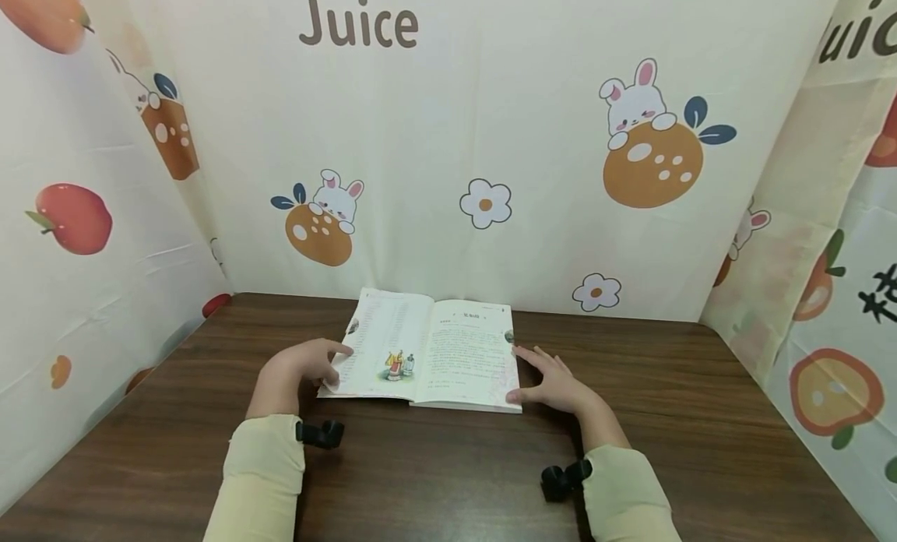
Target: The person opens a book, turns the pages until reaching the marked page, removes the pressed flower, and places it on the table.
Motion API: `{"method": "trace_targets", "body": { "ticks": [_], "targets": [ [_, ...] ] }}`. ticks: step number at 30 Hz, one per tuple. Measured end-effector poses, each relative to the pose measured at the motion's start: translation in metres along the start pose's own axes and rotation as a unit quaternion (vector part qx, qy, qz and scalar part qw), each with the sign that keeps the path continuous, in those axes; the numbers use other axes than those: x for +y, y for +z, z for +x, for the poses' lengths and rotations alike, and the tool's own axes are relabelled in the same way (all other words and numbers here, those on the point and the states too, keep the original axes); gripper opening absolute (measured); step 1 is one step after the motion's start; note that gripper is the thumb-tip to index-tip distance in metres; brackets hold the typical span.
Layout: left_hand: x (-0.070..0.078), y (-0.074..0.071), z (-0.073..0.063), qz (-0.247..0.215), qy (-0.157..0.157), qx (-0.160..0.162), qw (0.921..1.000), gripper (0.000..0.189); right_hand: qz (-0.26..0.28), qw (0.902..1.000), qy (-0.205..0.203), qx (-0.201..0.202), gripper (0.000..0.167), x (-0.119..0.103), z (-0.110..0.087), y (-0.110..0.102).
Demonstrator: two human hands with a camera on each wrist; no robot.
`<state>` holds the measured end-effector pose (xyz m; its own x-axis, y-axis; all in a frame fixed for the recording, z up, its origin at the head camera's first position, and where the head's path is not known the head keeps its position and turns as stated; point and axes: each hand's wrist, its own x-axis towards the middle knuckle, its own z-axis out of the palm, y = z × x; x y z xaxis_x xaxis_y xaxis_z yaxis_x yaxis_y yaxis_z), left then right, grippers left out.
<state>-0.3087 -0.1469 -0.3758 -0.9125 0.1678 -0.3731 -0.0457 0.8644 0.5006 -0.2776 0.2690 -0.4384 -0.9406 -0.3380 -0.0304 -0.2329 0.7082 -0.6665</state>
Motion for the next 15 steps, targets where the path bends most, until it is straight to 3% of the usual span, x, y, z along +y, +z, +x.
{"method": "trace_targets", "body": {
  "ticks": [3,7,10,15],
  "targets": [
    [-0.0012,0.0033,0.0033,0.012,0.0,-0.004,0.9999,0.049,0.001,1.0,-0.003,0.001,0.088,-0.0006,0.0,0.0001],
    [0.0012,0.0051,0.0045,0.061,0.004,0.033,0.9976,0.04,0.001,0.9999,-0.014,0.002,0.086,0.0,0.0003,0.0003],
    [0.0029,0.0067,0.0058,0.085,0.01,0.053,0.9949,0.045,-0.001,0.9997,-0.023,0.002,0.085,0.001,0.0007,0.0003],
    [0.0036,0.0099,0.01,0.088,0.019,0.057,0.9943,0.059,-0.005,0.9992,-0.039,-0.003,0.082,0.0019,0.0002,-0.0006]
  ]
}}
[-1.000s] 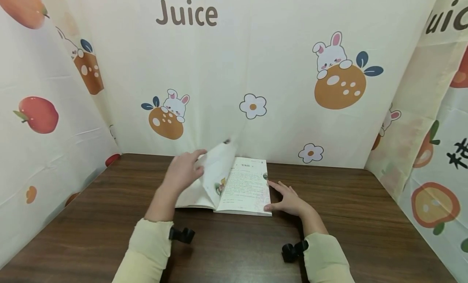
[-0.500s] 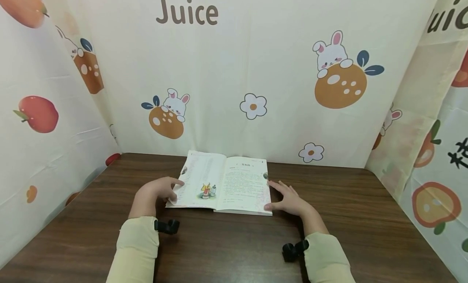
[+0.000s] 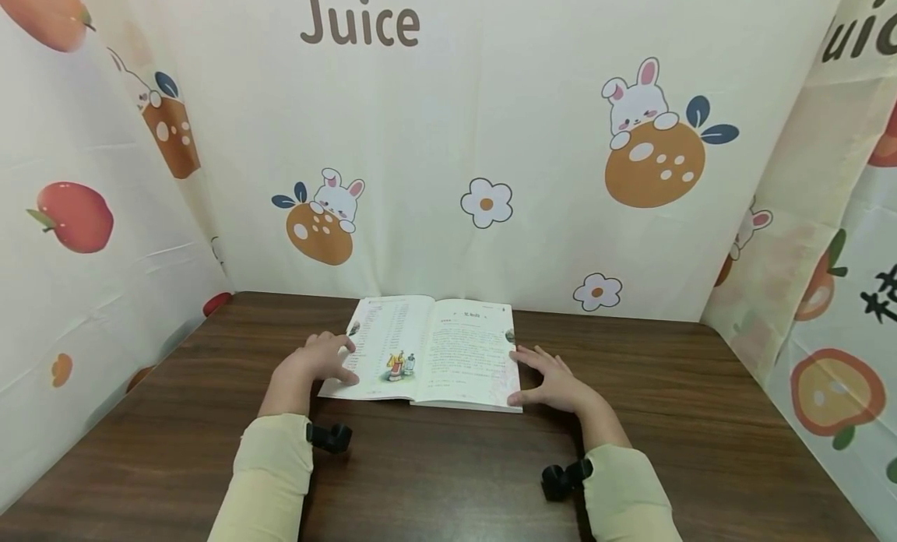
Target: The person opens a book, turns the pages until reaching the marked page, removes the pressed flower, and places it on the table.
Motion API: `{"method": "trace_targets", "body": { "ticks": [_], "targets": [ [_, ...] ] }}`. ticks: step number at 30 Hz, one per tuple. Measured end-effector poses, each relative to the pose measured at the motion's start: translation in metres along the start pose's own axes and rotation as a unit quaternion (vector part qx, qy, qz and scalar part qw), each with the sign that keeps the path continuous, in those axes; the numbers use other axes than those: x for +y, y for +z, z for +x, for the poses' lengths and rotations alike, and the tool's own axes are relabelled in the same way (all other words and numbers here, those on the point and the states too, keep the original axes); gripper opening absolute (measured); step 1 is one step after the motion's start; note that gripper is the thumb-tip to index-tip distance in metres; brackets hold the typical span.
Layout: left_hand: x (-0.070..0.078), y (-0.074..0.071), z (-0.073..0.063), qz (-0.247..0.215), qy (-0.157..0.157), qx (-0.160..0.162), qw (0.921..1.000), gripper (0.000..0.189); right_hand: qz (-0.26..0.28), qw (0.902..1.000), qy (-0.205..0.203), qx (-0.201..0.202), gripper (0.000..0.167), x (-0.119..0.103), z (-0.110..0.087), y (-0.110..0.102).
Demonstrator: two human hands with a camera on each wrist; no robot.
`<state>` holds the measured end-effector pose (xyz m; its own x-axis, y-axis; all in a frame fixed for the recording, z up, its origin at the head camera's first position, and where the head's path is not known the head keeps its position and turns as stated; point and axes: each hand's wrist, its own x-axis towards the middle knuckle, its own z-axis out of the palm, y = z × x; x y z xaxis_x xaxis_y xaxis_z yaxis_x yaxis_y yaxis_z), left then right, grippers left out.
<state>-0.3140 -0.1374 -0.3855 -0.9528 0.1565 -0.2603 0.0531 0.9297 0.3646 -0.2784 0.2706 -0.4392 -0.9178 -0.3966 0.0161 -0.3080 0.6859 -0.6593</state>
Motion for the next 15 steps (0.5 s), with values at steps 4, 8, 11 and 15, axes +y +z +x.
{"method": "trace_targets", "body": {
  "ticks": [4,8,11,15],
  "targets": [
    [0.001,0.0012,0.0019,-0.001,0.002,-0.004,1.0,0.067,0.009,0.9999,-0.004,-0.013,0.083,-0.0017,-0.0017,-0.0023],
    [0.0003,0.0019,0.003,-0.001,0.003,-0.009,0.9999,0.066,0.015,0.9997,-0.001,-0.021,0.084,-0.0042,-0.0024,-0.0034],
    [-0.0019,0.0029,0.0042,-0.003,0.003,-0.011,0.9999,0.064,0.012,0.9997,-0.001,-0.021,0.085,-0.0048,-0.0024,-0.0032],
    [-0.0044,0.0039,0.0057,-0.004,0.007,-0.009,0.9999,0.062,0.009,0.9998,-0.001,-0.019,0.084,-0.0042,-0.0022,-0.0028]
  ]
}}
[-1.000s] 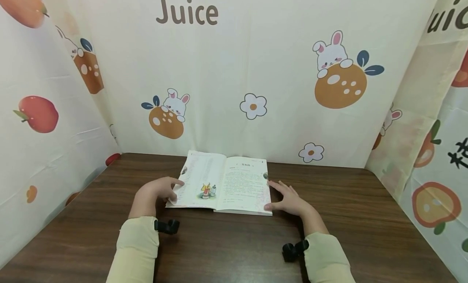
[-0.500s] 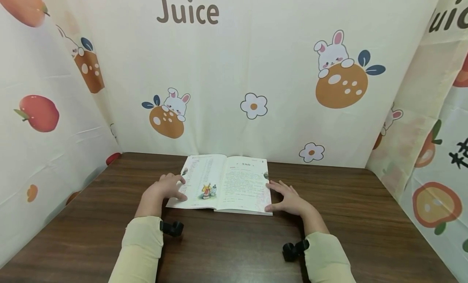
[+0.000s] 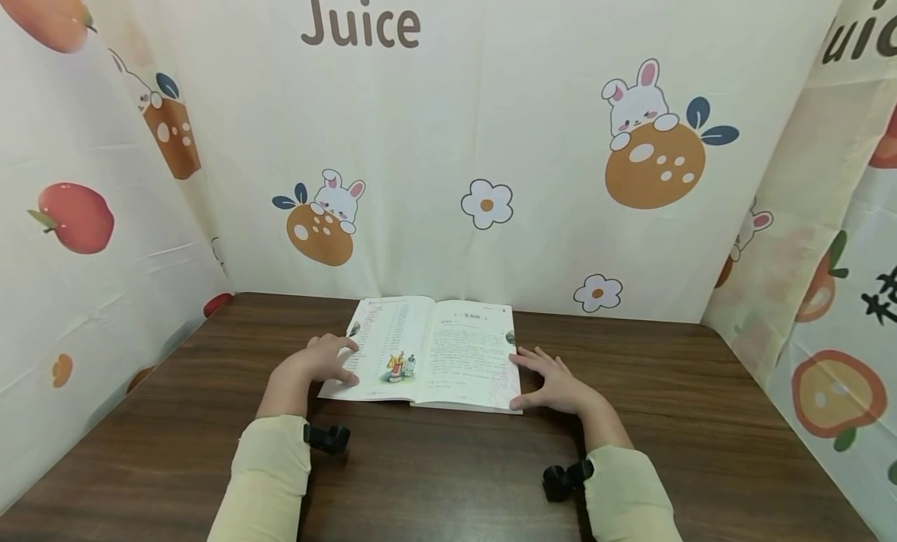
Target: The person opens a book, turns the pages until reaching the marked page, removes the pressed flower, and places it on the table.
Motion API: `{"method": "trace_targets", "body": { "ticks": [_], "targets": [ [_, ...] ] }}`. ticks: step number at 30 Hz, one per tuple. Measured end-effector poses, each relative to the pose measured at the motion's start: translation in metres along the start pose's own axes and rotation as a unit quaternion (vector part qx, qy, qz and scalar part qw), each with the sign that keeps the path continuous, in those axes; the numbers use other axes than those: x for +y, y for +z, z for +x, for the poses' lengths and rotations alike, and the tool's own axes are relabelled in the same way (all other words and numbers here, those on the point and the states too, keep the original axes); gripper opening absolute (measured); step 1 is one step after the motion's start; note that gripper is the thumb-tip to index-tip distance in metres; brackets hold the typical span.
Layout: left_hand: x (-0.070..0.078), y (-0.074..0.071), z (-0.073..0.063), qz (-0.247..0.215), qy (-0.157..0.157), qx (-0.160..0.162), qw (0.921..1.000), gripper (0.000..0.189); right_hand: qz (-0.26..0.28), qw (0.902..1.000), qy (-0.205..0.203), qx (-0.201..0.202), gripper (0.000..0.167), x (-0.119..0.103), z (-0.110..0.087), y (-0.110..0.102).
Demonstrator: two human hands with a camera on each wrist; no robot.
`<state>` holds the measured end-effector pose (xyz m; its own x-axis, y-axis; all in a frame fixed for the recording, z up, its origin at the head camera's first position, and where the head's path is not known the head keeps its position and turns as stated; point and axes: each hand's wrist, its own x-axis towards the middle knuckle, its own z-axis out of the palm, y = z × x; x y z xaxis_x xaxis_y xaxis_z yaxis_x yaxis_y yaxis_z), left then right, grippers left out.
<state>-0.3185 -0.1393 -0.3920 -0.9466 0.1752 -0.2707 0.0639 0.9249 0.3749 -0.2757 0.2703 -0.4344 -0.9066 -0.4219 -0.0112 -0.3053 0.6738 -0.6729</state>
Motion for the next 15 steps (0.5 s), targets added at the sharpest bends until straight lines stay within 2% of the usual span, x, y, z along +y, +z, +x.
{"method": "trace_targets", "body": {
  "ticks": [8,12,15],
  "targets": [
    [0.014,-0.002,-0.004,0.004,0.045,0.006,0.999,0.057,-0.002,1.0,0.006,0.004,0.082,0.002,0.001,0.001],
    [0.028,-0.001,-0.002,0.013,0.067,0.019,0.9975,0.052,-0.003,0.9999,0.012,0.008,0.081,0.002,0.001,0.002],
    [0.041,0.004,0.001,0.028,0.091,0.04,0.9946,0.046,-0.007,0.9998,0.016,0.012,0.08,0.002,0.002,0.002]
  ]
}}
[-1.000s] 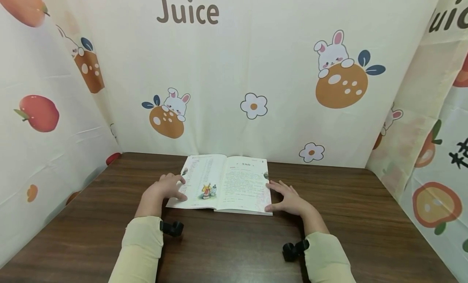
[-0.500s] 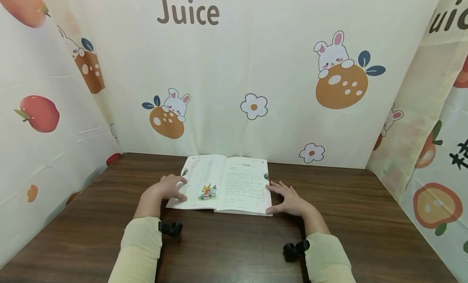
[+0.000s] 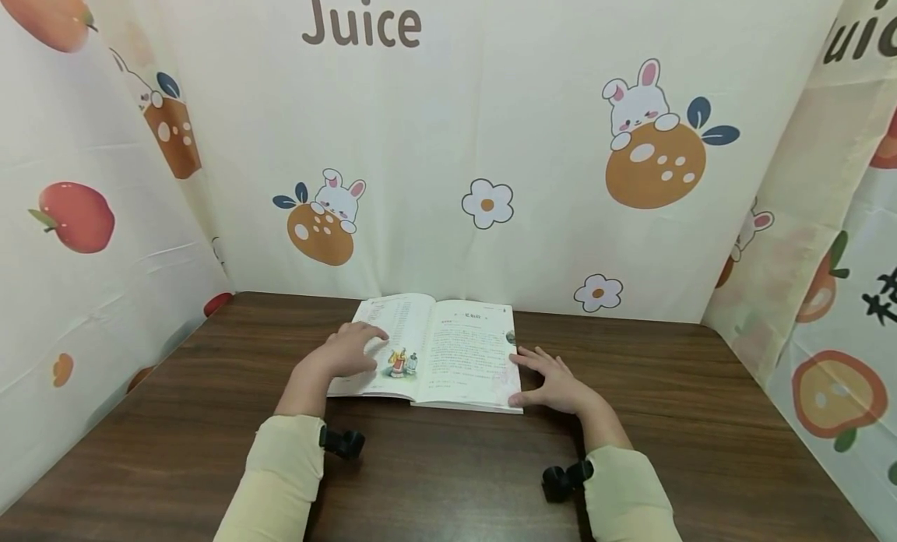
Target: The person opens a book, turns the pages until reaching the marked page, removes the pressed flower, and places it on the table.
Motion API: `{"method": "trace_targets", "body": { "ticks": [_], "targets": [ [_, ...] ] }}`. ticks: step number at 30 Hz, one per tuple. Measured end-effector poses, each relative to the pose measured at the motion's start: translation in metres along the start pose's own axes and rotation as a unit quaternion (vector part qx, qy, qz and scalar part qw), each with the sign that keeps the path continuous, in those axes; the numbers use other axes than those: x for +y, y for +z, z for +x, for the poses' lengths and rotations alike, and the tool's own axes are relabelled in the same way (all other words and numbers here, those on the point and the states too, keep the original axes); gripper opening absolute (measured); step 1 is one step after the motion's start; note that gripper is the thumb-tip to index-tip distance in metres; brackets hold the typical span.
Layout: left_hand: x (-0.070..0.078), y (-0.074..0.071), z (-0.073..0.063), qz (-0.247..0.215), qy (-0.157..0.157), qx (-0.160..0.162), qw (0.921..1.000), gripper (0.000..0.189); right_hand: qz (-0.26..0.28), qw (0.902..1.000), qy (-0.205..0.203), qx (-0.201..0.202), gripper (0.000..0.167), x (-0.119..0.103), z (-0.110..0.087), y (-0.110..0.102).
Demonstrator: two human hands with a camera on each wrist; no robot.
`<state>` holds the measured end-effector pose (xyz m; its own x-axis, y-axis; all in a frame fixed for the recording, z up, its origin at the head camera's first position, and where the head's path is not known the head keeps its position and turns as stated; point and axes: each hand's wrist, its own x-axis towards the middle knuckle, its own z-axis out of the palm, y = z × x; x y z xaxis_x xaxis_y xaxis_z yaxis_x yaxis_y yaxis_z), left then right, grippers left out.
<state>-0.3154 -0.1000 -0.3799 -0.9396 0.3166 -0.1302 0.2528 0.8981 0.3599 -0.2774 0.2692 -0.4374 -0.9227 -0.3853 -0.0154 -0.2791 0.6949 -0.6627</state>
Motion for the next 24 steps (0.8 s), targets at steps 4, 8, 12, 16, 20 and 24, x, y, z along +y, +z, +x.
{"method": "trace_targets", "body": {
  "ticks": [4,8,12,16,20,24],
  "targets": [
    [0.024,0.009,0.006,0.02,0.055,0.043,0.9974,0.035,-0.009,0.9999,0.006,0.006,0.077,-0.001,0.001,0.001],
    [0.055,0.022,0.009,0.056,0.125,0.088,0.9867,0.044,-0.008,0.9999,0.01,0.01,0.073,-0.002,0.001,0.001],
    [0.085,0.041,0.01,0.136,0.185,0.121,0.9656,0.073,-0.003,0.9998,0.012,0.016,0.07,-0.003,0.001,0.0],
    [0.103,0.061,0.009,0.196,0.216,0.102,0.9511,0.074,-0.003,0.9998,0.01,0.017,0.068,-0.002,0.001,0.001],
    [0.112,0.073,0.007,0.219,0.239,0.106,0.9402,0.056,-0.002,0.9998,0.007,0.016,0.068,-0.003,0.001,0.001],
    [0.118,0.078,0.007,0.231,0.273,0.136,0.924,0.04,-0.002,0.9999,0.005,0.014,0.069,-0.004,0.002,0.001]
  ]
}}
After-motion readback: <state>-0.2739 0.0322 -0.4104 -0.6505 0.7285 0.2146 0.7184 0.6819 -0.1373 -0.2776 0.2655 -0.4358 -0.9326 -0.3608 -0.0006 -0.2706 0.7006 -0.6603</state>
